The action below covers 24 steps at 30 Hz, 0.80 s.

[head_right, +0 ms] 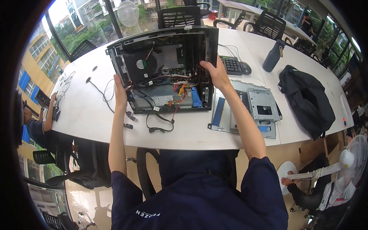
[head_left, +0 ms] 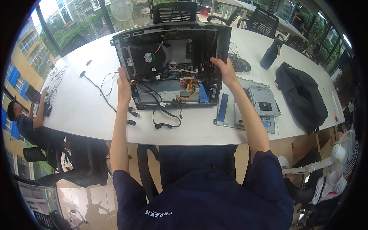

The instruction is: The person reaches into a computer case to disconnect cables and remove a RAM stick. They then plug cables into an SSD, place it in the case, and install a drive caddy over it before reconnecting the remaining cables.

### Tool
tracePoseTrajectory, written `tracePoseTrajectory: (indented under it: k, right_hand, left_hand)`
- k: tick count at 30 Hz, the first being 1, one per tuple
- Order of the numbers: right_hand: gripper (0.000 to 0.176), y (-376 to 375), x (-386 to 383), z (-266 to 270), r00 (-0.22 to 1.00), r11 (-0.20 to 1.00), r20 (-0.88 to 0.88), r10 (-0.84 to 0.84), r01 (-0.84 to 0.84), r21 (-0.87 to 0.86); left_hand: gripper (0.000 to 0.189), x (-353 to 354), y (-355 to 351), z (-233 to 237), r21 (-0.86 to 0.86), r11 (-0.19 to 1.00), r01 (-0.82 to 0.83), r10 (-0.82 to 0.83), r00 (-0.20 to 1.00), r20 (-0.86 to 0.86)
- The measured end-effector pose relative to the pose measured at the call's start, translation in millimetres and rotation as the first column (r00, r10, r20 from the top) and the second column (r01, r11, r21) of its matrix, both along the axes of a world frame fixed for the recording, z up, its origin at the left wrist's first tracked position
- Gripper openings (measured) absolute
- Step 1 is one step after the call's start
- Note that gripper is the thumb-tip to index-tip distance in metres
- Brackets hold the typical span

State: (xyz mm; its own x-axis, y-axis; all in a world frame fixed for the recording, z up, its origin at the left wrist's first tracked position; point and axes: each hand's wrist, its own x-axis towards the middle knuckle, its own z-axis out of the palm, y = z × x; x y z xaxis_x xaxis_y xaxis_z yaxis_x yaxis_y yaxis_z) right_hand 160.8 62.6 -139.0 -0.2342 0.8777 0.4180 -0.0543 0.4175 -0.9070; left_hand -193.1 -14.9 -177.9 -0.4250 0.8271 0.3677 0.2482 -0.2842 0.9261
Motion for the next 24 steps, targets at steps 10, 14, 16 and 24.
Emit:
tracePoseTrajectory:
  k: [10,14,16,24]
  right_hand:
    - [0.051,4.8,0.2,2.4,0.995,0.992,0.102,0.017,-0.004,-0.126]
    - [0.048,0.7,2.1,4.2,0.996,0.959,0.07,0.059,-0.037,-0.28]
    - [0.045,3.1,3.0,3.0,0.994,0.941,0.086,0.072,-0.039,-0.336]
    - [0.032,25.4,7.2,-35.6,0.982,0.88,0.161,0.099,-0.011,-0.475]
  left_hand:
    - [0.089,-2.0,-0.7,22.7,-0.217,0.971,0.1,-0.089,0.994,0.06]
    - [0.078,-3.1,2.1,23.7,-0.249,0.952,0.176,-0.135,0.975,0.174]
    - [0.07,2.8,-3.5,31.3,-0.22,0.946,0.239,-0.197,0.961,0.196]
    - [0.032,-9.0,-0.5,13.2,-0.278,0.923,0.265,-0.274,0.962,0.007]
